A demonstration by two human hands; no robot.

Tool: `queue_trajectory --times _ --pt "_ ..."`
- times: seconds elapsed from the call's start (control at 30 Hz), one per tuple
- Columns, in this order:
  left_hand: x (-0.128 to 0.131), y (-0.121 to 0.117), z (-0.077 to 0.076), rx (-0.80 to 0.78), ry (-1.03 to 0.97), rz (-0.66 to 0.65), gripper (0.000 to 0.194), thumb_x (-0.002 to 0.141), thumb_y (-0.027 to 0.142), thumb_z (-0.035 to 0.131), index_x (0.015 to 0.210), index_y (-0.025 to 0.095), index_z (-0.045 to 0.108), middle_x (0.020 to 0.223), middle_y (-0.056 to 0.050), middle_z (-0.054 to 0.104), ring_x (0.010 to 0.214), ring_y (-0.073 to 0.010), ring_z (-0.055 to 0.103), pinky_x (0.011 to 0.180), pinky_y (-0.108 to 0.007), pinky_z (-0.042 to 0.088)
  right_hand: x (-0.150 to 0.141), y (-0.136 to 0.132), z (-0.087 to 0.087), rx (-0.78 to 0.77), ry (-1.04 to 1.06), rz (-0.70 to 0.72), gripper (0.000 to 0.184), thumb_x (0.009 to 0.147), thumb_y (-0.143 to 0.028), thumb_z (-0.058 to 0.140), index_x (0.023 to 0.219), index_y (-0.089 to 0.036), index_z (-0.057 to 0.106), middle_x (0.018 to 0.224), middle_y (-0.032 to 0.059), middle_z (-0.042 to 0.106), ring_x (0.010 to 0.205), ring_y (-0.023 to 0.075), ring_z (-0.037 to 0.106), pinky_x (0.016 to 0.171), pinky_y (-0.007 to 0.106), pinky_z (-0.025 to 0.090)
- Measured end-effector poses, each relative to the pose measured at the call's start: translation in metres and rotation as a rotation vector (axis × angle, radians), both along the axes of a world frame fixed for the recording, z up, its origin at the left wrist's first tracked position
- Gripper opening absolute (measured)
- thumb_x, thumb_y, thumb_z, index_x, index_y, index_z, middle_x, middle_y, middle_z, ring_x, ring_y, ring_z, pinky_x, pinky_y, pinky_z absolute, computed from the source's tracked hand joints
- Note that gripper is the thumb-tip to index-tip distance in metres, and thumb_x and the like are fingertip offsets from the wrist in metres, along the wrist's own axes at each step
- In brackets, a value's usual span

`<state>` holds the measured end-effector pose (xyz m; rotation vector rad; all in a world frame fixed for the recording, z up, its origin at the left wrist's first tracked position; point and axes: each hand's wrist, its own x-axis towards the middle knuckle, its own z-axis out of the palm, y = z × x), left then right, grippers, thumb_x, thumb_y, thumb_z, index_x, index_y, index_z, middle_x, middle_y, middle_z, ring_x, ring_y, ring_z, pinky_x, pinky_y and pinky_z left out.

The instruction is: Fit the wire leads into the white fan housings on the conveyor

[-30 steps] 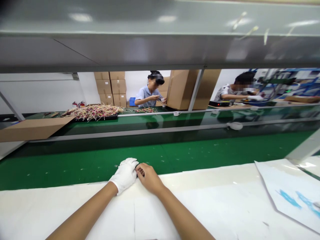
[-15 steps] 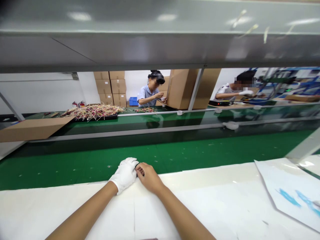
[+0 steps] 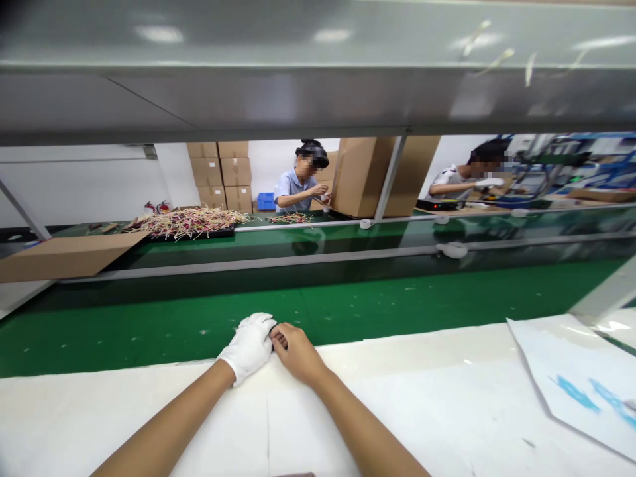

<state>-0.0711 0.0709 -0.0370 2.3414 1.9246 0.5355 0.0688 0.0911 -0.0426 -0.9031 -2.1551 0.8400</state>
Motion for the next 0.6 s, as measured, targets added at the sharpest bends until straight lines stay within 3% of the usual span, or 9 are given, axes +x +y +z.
queue_trajectory --times 0.6 --pt "0.0013 -0.0021 0.0024 -0.007 -0.009 0.0 0.036 0.07 0.018 0.04 0.102 0.015 0.058 0.113 -0.009 0.052 0.106 -0.0218 0.044 0.095 -0.033 0.032 -0.0002 -0.0021 0.0029 -0.016 -0.005 -0.004 0.009 0.077 -0.017 0.046 0.076 -0.018 0.055 0.075 0.0045 0.057 0.065 0.0153 0.055 0.063 0.027 0.045"
